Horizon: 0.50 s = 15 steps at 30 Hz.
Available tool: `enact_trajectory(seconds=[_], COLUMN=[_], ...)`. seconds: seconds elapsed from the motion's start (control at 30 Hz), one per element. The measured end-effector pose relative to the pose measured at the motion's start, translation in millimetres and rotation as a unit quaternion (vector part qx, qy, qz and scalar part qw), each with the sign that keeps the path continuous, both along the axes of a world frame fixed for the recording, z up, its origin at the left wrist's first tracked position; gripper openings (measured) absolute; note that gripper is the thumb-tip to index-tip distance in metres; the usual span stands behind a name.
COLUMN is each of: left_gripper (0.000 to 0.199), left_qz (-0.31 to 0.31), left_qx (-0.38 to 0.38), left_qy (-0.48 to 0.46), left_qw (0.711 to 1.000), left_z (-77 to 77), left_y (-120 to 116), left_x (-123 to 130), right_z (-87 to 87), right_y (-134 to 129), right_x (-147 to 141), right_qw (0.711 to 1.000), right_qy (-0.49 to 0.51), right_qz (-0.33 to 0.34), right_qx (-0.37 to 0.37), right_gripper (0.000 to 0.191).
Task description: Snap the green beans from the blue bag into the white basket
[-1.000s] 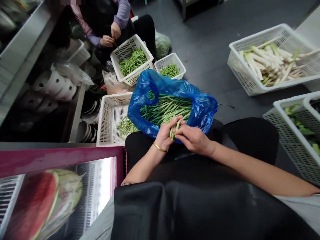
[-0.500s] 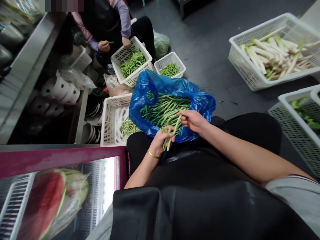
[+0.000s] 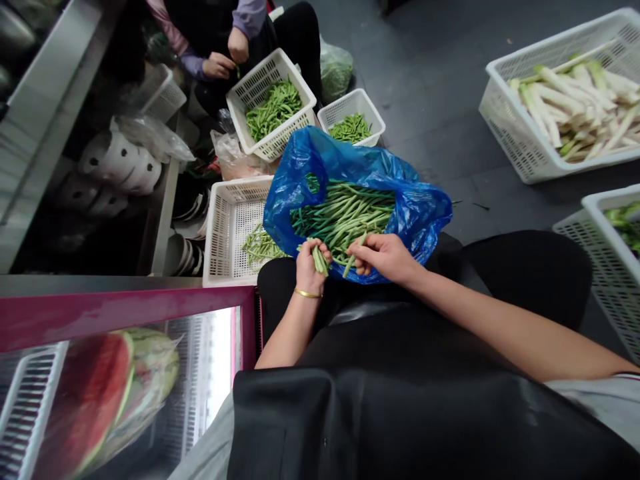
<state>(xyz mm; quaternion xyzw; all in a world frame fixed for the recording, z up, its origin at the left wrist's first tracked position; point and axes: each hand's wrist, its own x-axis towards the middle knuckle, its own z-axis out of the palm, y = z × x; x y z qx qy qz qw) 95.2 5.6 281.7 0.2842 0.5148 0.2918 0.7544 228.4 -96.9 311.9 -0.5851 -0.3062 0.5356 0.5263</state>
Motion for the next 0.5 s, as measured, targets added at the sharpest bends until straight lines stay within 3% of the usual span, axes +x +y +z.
enact_trajectory(seconds=[0.07,0.17,0.3,0.4,0.5], left_gripper=[0.022,0.030,0.036,0.037,0.032], left_qz=[-0.022,-0.139,-0.273,-0.325,-0.377], left_qx=[0.056,0.141,0.167,0.219,0.297], left_qy=[-0.011,0.017,0.031,0.034,0.054], left_qw=[0.998,0.980,0.947,0.919,0.876], left_z=[3.8,9.0,12.5,13.8,15.5], left_y=[-0.9,-11.3,-20.0,-18.2,-14.6], left_x=[2.0,2.9,-2.0,-6.6,-9.2], right_z=[-10.9,-23.5,-23.6,-16.0,-7.9], right_y=[4.6,12.9,14.9,12.0,7.2], right_x=[-3.9,-0.1,17.8,33.7,44.9], right_qw=[0.999,0.998,0.996,0.981,0.914], right_qy=[0.034,0.039,0.008,-0.157,-0.343], right_qz=[0.026,0.049,0.078,0.112,0.214], right_qx=[-0.020,-0.016,-0.032,-0.016,0.041], right_gripper=[0.040,0.040,0.040,0.032,0.033])
